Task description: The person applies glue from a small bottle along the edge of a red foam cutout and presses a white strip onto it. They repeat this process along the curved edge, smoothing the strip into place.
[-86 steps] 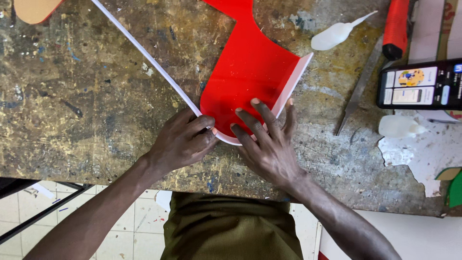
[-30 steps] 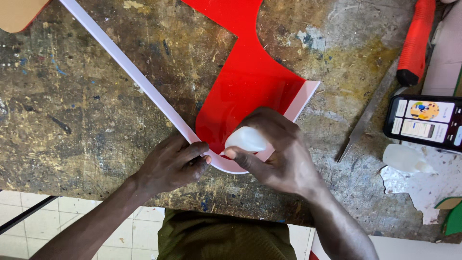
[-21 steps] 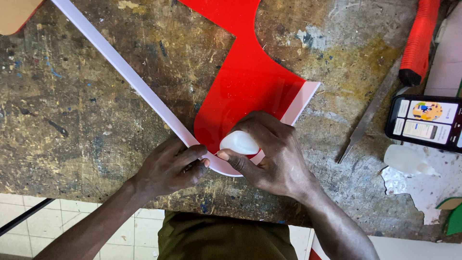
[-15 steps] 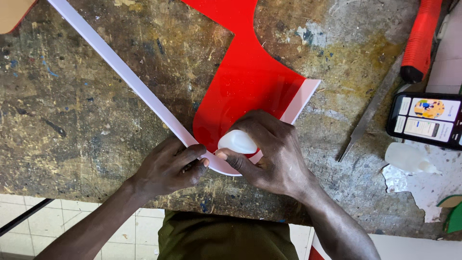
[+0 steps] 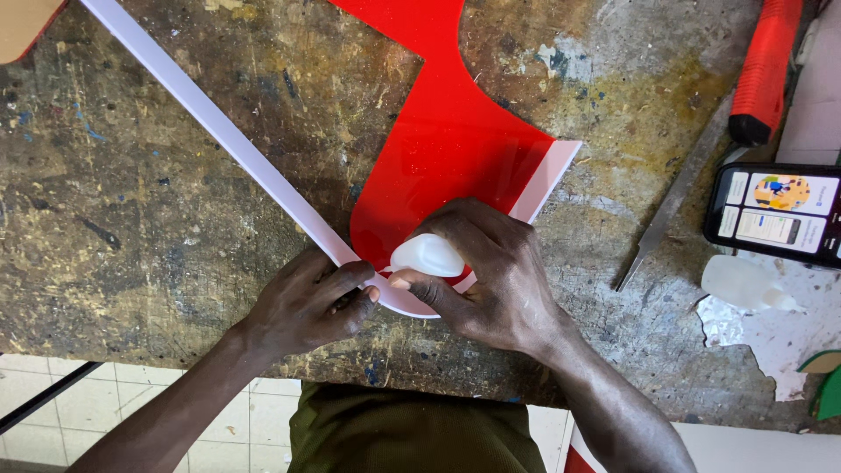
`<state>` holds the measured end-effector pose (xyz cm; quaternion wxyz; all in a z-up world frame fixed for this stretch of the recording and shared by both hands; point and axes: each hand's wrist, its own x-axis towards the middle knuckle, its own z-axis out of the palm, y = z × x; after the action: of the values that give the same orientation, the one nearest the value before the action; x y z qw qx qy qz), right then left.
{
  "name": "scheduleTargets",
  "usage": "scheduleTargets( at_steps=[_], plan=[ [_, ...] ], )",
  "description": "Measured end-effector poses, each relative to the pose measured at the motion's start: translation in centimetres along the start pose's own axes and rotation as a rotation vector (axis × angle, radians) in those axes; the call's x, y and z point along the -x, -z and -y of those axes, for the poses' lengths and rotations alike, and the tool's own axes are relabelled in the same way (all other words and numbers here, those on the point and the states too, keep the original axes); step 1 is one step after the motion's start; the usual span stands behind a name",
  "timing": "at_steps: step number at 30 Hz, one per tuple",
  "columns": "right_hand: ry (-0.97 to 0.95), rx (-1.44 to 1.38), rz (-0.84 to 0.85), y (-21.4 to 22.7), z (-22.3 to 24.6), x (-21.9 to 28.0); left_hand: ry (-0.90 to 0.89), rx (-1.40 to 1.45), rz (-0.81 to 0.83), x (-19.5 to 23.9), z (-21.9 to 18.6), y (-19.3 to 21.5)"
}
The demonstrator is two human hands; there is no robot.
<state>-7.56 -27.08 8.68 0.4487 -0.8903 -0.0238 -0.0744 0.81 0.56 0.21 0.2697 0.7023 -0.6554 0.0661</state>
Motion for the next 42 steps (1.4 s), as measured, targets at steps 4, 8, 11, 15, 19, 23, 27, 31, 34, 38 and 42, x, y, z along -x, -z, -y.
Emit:
scheduleTargets(
  at_steps=[4,8,11,15,19,23,27,31,34,38,42],
  plan=[
    [0.001,-0.019,-0.003,0.2,0.3,-0.2,0.01,-0.015,0.025,0.5,-0.1,-0.2],
    [-0.001,-0.032,0.02,0.3,0.2,-0.2,0.011,-0.028,0.018,0.9,-0.1,-0.5],
    [0.007,-0.074,0.034,0.6,0.6,-0.5,0.014,-0.019,0.001,0.7,-0.1,-0.4],
    [-0.018,-0.087,0.081,0.8,0.5,-0.4,0.001,-0.009,-0.001,0.1,-0.1,0.1],
    [-0.011,-0.11,0.086,1.0,0.5,-0.5,0.015,-0.013,-0.016,0.1,-0.2,0.0],
    [0.004,-0.102,0.091,1.1,0.4,-0.6,0.012,0.013,-0.014,-0.2,-0.1,0.1],
    [0.004,-0.111,0.081,1.0,0.1,-0.4,0.006,0.006,-0.015,-0.1,-0.1,0.0],
    [-0.036,-0.108,0.088,0.9,0.2,-0.5,0.02,0.036,-0.031,0.0,-0.1,0.0],
    [0.03,-0.086,0.048,0.8,0.3,-0.8,0.025,0.028,-0.026,0.0,-0.1,0.0],
    [0.018,-0.1,0.068,0.8,0.1,-0.9,0.05,0.018,-0.027,-0.6,-0.2,0.3],
    [0.025,-0.108,0.042,0.8,0.2,-0.9,0.049,0.042,-0.031,-0.3,-0.1,0.0]
  ],
)
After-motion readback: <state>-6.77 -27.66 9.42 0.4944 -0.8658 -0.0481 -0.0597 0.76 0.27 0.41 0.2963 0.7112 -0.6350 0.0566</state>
